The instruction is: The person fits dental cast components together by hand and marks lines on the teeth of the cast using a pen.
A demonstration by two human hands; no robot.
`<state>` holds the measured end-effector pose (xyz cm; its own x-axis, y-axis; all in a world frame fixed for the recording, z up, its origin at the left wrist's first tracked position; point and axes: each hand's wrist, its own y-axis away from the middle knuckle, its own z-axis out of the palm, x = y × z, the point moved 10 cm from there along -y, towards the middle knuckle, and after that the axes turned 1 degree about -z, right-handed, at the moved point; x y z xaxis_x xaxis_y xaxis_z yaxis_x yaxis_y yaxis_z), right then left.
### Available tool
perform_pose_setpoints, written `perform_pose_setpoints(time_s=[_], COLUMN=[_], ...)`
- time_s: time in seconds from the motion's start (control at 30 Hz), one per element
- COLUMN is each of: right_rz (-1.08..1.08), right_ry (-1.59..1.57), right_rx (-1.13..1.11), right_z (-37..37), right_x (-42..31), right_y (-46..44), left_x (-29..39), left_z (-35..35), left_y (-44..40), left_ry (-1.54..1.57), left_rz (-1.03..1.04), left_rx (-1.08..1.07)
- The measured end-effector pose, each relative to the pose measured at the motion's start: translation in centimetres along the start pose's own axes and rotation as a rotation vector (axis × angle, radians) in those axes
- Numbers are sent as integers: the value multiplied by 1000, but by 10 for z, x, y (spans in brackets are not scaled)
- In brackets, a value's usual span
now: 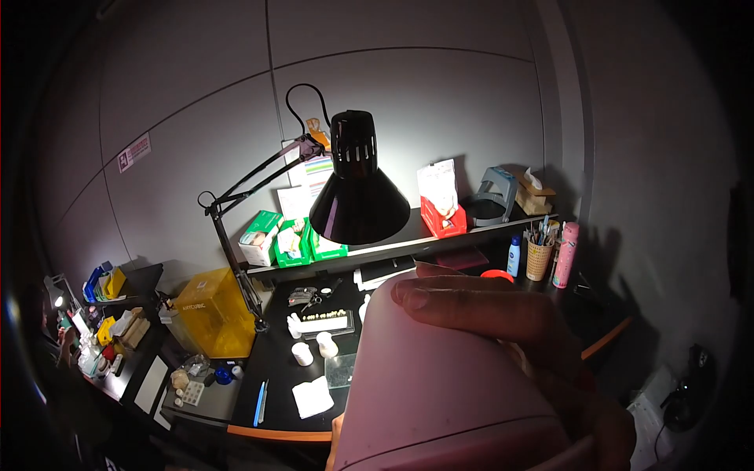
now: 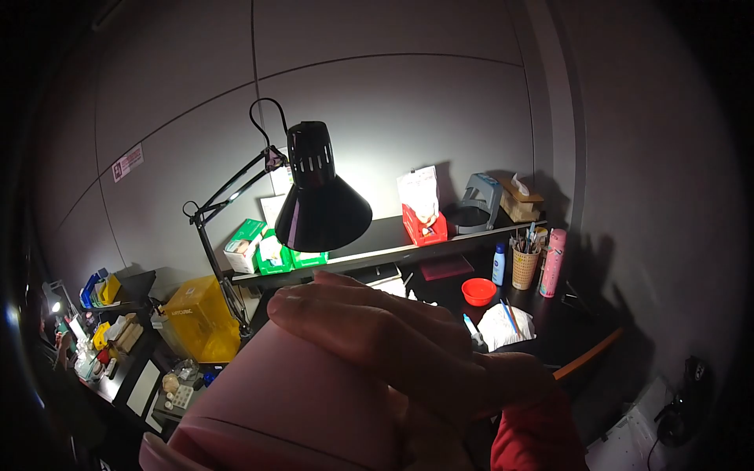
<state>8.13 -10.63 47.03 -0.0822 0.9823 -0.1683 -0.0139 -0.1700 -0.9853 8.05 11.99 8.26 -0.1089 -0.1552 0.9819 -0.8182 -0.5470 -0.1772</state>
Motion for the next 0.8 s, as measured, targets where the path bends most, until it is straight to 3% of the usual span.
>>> perform_pose_setpoints(time_s=[0.2, 0.37, 0.53, 0.7, 0.8], right_rz=[0, 66, 181, -19, -93], right_ry=[55, 36, 55, 84, 331], right_rx=[-18, 50, 48, -225, -264], right_z=[4, 3, 8, 17, 17], right_x=[-4, 3, -1, 1, -12], right_y=[-2, 11, 6, 3, -6], left_x=[43, 1, 20, 3, 5], left_z=[5, 2, 2, 1, 1], left_y=[13, 1, 7, 5, 4], left_ry=[44, 48, 22, 29, 31], left_rz=[70, 5, 63, -11, -17], left_rx=[-29, -45, -35, -49, -51])
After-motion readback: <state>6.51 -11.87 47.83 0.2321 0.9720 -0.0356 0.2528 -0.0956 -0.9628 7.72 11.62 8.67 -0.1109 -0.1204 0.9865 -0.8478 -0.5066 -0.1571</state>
